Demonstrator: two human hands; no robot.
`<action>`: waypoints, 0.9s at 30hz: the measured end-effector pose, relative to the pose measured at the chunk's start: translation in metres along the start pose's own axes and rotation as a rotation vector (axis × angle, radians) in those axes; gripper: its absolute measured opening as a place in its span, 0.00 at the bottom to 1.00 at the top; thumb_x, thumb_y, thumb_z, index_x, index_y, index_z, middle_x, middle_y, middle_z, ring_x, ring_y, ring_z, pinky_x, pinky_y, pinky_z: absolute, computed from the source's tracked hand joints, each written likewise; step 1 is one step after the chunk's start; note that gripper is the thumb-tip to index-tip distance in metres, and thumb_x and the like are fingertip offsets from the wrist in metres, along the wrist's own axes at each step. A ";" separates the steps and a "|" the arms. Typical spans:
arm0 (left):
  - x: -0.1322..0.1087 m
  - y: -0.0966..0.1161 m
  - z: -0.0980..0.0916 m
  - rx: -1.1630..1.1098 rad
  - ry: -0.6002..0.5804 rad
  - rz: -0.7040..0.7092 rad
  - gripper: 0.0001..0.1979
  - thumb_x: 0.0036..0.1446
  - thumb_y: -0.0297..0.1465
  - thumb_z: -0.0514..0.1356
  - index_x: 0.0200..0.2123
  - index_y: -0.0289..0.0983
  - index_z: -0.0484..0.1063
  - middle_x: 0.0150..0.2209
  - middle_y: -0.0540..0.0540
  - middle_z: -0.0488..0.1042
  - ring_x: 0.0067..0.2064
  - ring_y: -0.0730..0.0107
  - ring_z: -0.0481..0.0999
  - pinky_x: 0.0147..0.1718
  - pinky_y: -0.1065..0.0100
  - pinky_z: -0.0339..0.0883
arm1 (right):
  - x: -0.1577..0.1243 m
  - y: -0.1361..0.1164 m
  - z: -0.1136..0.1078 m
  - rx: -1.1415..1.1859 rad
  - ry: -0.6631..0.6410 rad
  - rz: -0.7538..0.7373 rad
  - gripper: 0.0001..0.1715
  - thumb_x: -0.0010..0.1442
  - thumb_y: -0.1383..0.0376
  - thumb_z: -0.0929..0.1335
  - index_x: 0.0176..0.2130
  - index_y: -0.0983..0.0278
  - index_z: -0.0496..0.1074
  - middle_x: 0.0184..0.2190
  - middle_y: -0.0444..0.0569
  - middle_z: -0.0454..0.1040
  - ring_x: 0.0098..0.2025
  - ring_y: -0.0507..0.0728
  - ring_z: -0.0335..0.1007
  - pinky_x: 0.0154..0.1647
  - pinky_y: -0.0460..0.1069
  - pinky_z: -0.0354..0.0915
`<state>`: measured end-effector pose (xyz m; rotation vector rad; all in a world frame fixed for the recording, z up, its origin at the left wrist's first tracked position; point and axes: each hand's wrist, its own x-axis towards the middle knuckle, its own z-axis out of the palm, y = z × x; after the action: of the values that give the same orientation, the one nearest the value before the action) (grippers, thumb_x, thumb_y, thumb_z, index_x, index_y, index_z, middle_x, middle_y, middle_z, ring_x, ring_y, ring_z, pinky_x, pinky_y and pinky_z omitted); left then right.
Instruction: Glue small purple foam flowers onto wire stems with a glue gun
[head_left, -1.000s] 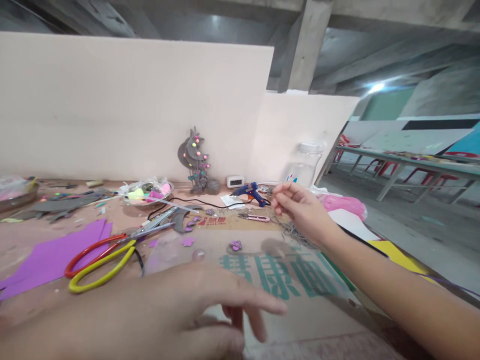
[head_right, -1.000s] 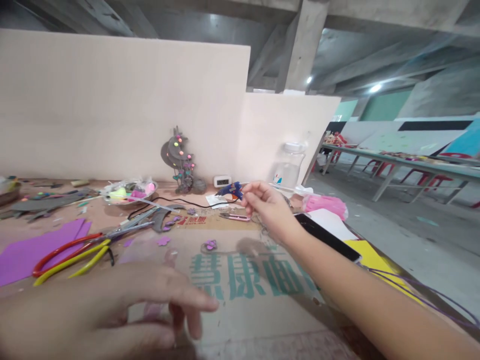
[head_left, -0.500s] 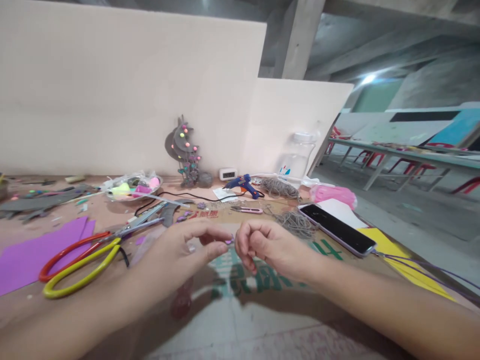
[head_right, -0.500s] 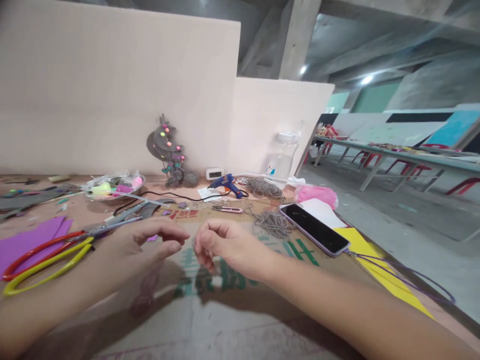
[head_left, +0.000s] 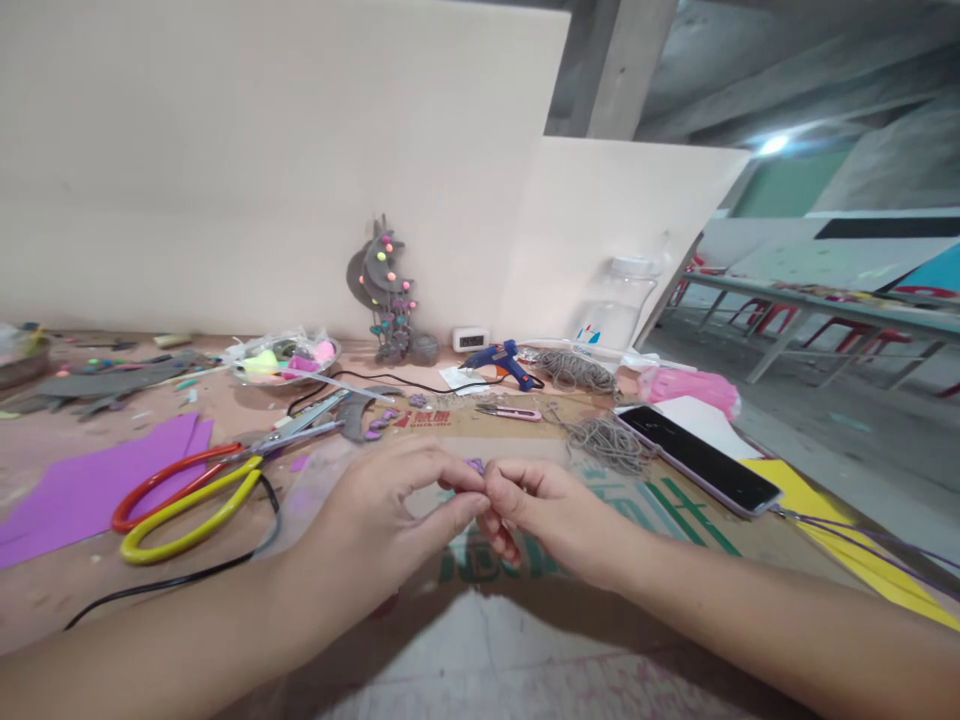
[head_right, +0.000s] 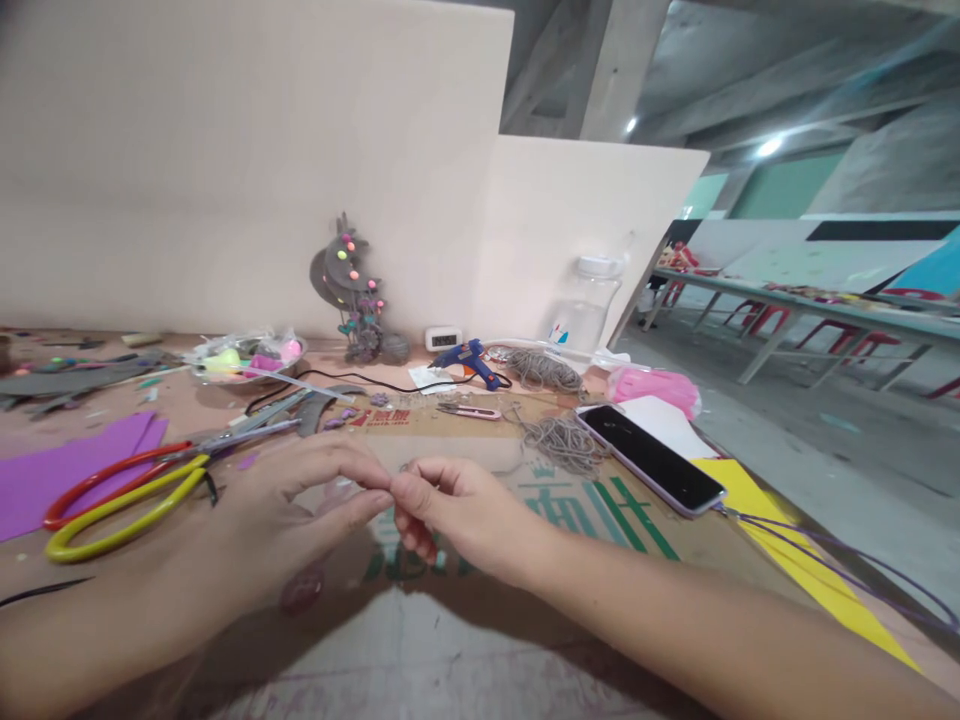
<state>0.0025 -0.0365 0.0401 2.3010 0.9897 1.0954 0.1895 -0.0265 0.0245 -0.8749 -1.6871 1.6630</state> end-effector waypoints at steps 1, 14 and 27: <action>0.000 0.000 0.000 0.016 0.000 -0.002 0.03 0.54 0.29 0.58 0.30 0.40 0.73 0.31 0.52 0.75 0.35 0.72 0.72 0.37 0.70 0.63 | -0.001 -0.001 0.000 -0.032 0.018 0.009 0.24 0.56 0.49 0.63 0.25 0.66 0.62 0.19 0.41 0.64 0.20 0.46 0.61 0.19 0.42 0.57; 0.005 0.003 -0.007 0.142 -0.105 0.018 0.03 0.51 0.26 0.55 0.27 0.38 0.68 0.29 0.51 0.72 0.35 0.70 0.69 0.36 0.70 0.61 | 0.001 0.007 0.001 0.116 -0.059 0.099 0.24 0.56 0.49 0.63 0.26 0.67 0.65 0.18 0.42 0.65 0.19 0.46 0.61 0.20 0.42 0.57; 0.014 -0.009 -0.015 0.173 -0.278 -0.281 0.16 0.58 0.33 0.44 0.19 0.38 0.56 0.18 0.53 0.62 0.22 0.73 0.64 0.21 0.71 0.53 | 0.013 -0.004 -0.030 0.037 0.173 -0.092 0.21 0.58 0.52 0.63 0.26 0.67 0.67 0.19 0.43 0.66 0.20 0.47 0.60 0.21 0.43 0.58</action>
<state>-0.0066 -0.0196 0.0507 2.2750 1.2841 0.5803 0.2051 0.0018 0.0291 -0.8838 -1.5512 1.5076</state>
